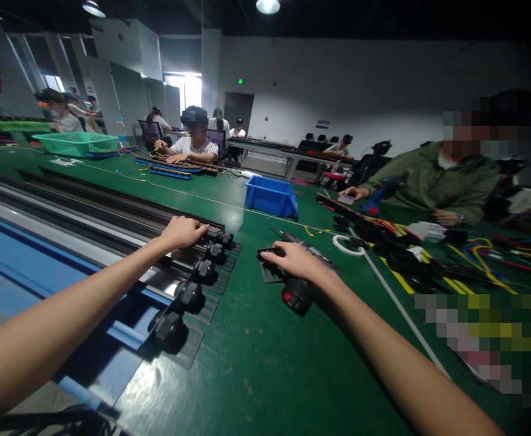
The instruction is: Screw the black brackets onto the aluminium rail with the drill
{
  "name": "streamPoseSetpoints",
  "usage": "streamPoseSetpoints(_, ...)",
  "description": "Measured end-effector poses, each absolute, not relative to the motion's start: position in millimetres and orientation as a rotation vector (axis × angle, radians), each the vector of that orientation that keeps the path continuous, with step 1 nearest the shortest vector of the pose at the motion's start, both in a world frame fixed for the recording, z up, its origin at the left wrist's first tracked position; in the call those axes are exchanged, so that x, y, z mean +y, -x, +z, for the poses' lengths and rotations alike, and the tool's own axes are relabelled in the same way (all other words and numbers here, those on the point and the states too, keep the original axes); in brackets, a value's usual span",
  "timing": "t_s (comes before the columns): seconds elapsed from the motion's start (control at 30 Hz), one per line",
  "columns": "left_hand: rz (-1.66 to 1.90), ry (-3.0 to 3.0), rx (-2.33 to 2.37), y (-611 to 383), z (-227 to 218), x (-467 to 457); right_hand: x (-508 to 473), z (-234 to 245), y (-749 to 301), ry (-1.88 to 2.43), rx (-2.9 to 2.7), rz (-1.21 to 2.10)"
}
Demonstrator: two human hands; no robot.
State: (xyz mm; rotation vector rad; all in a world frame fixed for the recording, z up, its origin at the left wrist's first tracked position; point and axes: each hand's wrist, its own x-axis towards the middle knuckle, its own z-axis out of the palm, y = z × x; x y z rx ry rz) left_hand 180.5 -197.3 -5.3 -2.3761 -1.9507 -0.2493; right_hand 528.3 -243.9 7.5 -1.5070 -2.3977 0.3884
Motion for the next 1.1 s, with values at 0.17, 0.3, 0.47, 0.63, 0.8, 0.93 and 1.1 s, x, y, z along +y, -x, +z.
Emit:
streamPoseSetpoints(0.17,-0.251,2.385,-1.936,-181,-5,-198,-240,2,-531,1.501,-2.388,0.330)
streamPoseSetpoints(0.3,-0.249,2.365,-1.945,-182,-5,-198,-235,-4,-534,1.416,-2.381,0.296)
streamPoseSetpoints(0.47,-0.248,2.368,-1.955,-182,-4,-198,-229,-11,-537,1.379,-2.358,0.209)
streamPoseSetpoints(0.63,-0.244,2.360,-1.961,-182,-4,-198,-229,-13,-538,1.384,-2.327,0.089)
streamPoseSetpoints(0.8,-0.253,2.361,-1.943,-182,-3,-201,-236,-9,-534,1.430,-2.247,-0.072)
streamPoseSetpoints(0.93,-0.284,2.364,-1.932,-181,-1,-205,-244,1,-530,1.345,-2.150,-0.210)
streamPoseSetpoints(1.1,-0.328,2.367,-1.943,-181,1,-207,-282,32,-502,1.127,-2.127,-0.166)
